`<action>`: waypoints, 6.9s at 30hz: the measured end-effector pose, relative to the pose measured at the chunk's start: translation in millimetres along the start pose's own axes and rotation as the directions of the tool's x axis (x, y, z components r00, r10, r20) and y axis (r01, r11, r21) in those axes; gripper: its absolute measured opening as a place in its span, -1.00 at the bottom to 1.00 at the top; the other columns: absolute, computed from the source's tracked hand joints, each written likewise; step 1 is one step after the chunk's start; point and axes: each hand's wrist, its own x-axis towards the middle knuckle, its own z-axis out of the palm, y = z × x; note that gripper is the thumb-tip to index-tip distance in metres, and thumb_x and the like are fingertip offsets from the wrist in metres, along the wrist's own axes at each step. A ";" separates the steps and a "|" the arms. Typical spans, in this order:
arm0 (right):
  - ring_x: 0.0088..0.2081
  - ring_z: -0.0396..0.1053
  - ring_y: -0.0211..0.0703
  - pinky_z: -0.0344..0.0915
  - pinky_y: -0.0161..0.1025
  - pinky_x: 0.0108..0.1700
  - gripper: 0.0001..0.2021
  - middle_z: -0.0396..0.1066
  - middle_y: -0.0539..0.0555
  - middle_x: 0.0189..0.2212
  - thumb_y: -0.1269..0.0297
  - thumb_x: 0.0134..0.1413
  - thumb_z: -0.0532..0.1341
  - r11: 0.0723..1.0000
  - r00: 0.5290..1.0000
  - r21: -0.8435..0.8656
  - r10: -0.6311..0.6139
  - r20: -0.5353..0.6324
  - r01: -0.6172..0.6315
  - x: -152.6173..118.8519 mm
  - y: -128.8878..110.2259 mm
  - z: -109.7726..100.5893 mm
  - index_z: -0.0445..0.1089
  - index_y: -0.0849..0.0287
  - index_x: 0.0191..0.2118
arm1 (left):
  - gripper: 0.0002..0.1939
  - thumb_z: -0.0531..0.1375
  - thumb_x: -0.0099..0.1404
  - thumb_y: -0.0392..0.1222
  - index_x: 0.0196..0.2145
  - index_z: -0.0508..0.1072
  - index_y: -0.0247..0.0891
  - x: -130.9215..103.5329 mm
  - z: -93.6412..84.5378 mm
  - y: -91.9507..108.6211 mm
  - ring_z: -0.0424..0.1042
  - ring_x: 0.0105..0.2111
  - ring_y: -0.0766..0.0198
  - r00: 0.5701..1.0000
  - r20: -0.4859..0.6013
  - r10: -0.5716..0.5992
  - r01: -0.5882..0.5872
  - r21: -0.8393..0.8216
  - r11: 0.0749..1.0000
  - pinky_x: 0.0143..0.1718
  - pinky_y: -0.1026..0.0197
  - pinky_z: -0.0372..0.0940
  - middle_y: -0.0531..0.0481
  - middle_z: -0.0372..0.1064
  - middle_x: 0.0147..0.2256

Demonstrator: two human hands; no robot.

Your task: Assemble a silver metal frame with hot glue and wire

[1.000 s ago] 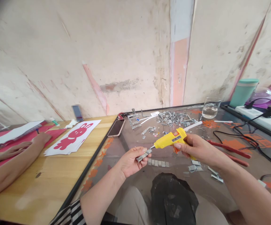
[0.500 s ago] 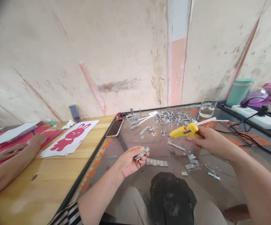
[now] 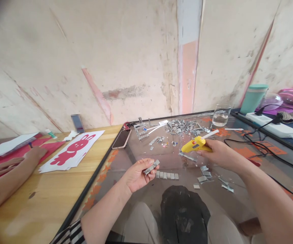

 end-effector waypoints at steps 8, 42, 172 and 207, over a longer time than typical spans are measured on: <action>-0.43 0.33 -0.10 0.18 -0.26 -0.41 -0.70 0.42 0.06 -0.47 0.05 -0.08 0.08 0.999 1.000 -0.037 -0.019 -0.009 0.019 2.7 1.4 2.4 0.31 0.19 -0.34 | -0.94 0.27 0.00 -0.36 -0.52 0.44 -0.42 -2.1 0.8 -0.6 0.30 -0.61 0.44 1.000 -0.006 -0.007 0.007 0.007 1.000 -0.58 0.44 0.13 -0.19 0.41 -0.50; -0.41 0.35 -0.04 0.06 -0.27 -0.48 -0.72 0.42 0.09 -0.45 -0.01 0.00 -0.01 0.949 0.996 -0.315 -0.006 -0.090 -0.023 -0.1 -2.7 7.0 0.21 0.10 -0.41 | -0.89 0.30 -0.05 -0.34 -0.52 0.44 -0.41 -1.4 0.9 -0.4 0.31 -0.61 0.43 1.000 0.003 -0.024 0.024 0.009 1.000 -0.58 0.42 0.12 -0.18 0.42 -0.50; -0.51 0.21 -0.25 0.08 -0.34 -0.50 -0.67 0.31 -0.02 -0.54 0.01 0.02 0.05 0.965 0.936 0.142 -0.250 0.248 0.220 -37.7 -58.5 -11.9 0.33 0.20 -0.37 | -0.72 -0.10 0.31 -0.32 -0.31 0.40 -0.29 -43.7 16.6 -14.6 0.34 -0.35 0.37 0.633 0.774 0.001 -0.453 0.372 -0.810 -0.40 0.35 0.24 -0.07 0.36 -0.33; -0.55 0.27 -0.20 0.10 -0.30 -0.52 -0.68 0.38 0.01 -0.58 0.00 -0.01 0.06 0.972 0.948 0.045 -0.233 0.216 0.229 -41.2 -58.5 -10.6 0.36 0.16 -0.44 | -0.70 -0.12 0.31 -0.32 -0.31 0.40 -0.28 -44.3 20.5 -18.1 0.33 -0.37 0.37 0.641 0.767 -0.018 -0.434 0.344 -0.833 -0.39 0.34 0.25 -0.07 0.34 -0.33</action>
